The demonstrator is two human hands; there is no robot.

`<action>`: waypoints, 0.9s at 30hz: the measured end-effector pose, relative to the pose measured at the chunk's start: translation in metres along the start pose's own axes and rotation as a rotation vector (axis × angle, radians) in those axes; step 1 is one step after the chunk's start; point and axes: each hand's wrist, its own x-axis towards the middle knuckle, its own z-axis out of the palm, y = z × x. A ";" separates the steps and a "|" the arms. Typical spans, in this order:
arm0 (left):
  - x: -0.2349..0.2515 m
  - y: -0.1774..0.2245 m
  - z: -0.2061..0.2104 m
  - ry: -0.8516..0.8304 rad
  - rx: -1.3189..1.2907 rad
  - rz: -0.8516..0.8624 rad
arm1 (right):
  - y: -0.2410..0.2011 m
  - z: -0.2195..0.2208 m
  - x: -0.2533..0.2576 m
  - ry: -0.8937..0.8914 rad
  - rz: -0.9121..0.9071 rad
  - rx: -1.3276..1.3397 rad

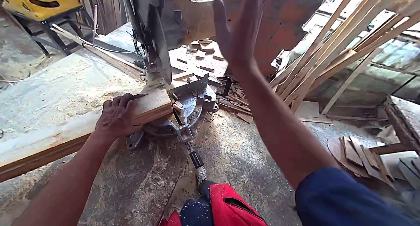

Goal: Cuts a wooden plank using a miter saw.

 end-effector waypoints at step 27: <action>-0.008 0.041 -0.003 0.006 0.125 -0.185 | 0.054 0.173 -0.199 -0.729 0.185 0.338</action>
